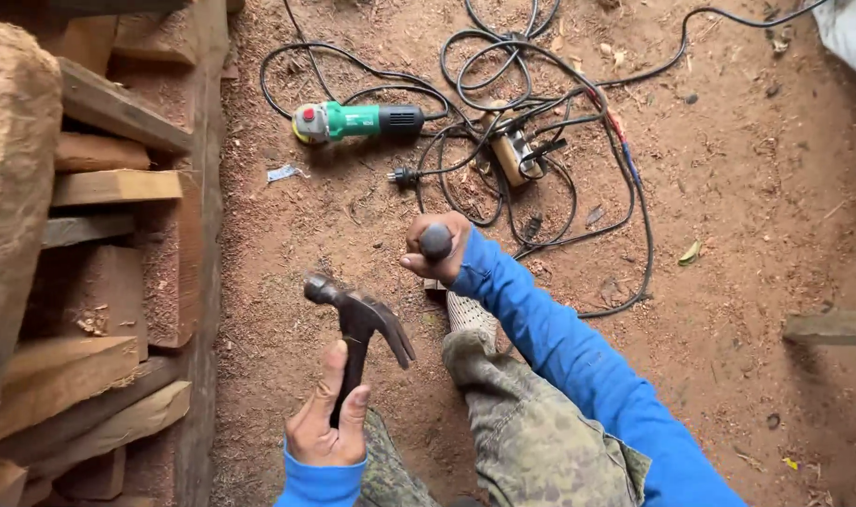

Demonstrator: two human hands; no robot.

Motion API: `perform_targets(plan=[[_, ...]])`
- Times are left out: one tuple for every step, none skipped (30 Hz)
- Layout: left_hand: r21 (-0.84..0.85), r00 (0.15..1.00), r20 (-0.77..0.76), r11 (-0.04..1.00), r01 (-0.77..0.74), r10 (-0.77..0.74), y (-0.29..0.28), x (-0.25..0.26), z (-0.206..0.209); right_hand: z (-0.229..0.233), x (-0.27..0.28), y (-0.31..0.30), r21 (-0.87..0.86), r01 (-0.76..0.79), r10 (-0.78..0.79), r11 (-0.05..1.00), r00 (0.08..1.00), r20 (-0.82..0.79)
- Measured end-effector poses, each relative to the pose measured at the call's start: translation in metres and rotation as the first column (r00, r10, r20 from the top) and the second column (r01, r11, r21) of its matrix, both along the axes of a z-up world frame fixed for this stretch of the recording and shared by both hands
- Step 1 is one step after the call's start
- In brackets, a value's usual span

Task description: Using a hammer and a handheld chisel to shape a small wooden block while working on the ground.

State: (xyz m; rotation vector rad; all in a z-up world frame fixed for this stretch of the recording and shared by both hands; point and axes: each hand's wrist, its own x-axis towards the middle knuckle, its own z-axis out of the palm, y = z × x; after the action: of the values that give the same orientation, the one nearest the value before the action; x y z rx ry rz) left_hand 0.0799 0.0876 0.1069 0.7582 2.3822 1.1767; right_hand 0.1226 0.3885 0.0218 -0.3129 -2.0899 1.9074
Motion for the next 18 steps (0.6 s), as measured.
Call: perform_targets(plan=[[0.043,0.999,-0.041,0.999,0.032,-0.03,0.004,0.0,0.005,0.003,-0.001,0.0,-0.003,-0.01,0.01,1.0,1.0,-0.026],[0.084,0.995,-0.083,0.994,0.066,-0.059,0.008,0.0,0.01,0.006,-0.002,-0.001,-0.007,-0.02,0.02,1.0,0.998,-0.051],[0.081,0.994,-0.081,0.994,0.074,-0.068,0.017,-0.005,0.02,0.004,-0.002,0.0,-0.009,-0.012,0.011,1.0,0.999,-0.049],[0.082,0.994,-0.046,0.992,0.1,-0.097,0.026,-0.009,0.029,0.002,-0.001,0.001,0.026,-0.002,0.004,1.0,0.998,-0.056],[0.086,0.993,-0.012,0.989,0.122,-0.122,0.035,-0.012,0.039,0.001,0.0,0.002,0.063,0.004,0.0,0.998,0.998,-0.063],[0.087,0.992,-0.008,0.988,0.127,-0.126,0.046,-0.016,0.052,-0.004,0.002,0.004,0.064,0.009,-0.005,0.998,0.998,-0.06],[0.146,0.986,-0.043,0.975,0.167,-0.162,0.055,-0.02,0.065,-0.009,0.004,0.004,0.04,0.0,0.005,0.999,0.993,-0.114],[0.204,0.977,-0.079,0.956,0.208,-0.196,0.063,-0.023,0.079,-0.014,0.005,0.004,0.016,-0.011,0.013,1.0,0.986,-0.169],[0.208,0.977,-0.083,0.955,0.211,-0.198,0.071,-0.024,0.089,-0.012,0.005,0.007,0.021,-0.008,0.012,1.0,0.985,-0.172],[0.265,0.973,-0.102,0.937,0.227,-0.207,0.079,-0.025,0.1,-0.01,0.006,0.01,0.091,0.02,-0.005,0.996,0.987,-0.162],[0.319,0.968,-0.12,0.914,0.25,-0.223,0.087,-0.026,0.111,-0.009,0.008,0.013,0.158,0.055,-0.031,0.986,0.988,-0.152],[0.32,0.965,-0.123,0.911,0.26,-0.232,0.093,-0.026,0.111,-0.01,0.008,0.015,0.159,0.065,-0.04,0.985,0.987,-0.156],[0.355,0.953,-0.205,0.89,0.284,-0.222,0.097,-0.024,0.111,-0.011,0.011,0.014,0.087,0.001,0.013,0.996,0.988,-0.151],[0.388,0.935,-0.286,0.867,0.313,-0.209,0.1,-0.021,0.112,-0.012,0.014,0.012,0.015,-0.064,0.065,0.998,0.986,-0.151],[0.384,0.935,-0.284,0.869,0.313,-0.211,0.102,-0.02,0.1,-0.018,0.016,0.009,0.009,-0.063,0.064,0.998,0.987,-0.151],[0.324,0.916,-0.299,0.875,0.36,-0.266,0.103,-0.02,0.09,-0.022,0.018,0.005,0.008,-0.053,0.053,0.999,0.996,-0.068],[0.265,0.894,-0.315,0.875,0.406,-0.319,0.104,-0.02,0.08,-0.026,0.018,0.001,0.013,-0.044,0.044,0.999,0.999,0.011],[0.263,0.893,-0.318,0.875,0.406,-0.319,0.106,-0.02,0.084,-0.035,0.019,-0.003,0.012,-0.045,0.045,0.999,0.999,0.008]])
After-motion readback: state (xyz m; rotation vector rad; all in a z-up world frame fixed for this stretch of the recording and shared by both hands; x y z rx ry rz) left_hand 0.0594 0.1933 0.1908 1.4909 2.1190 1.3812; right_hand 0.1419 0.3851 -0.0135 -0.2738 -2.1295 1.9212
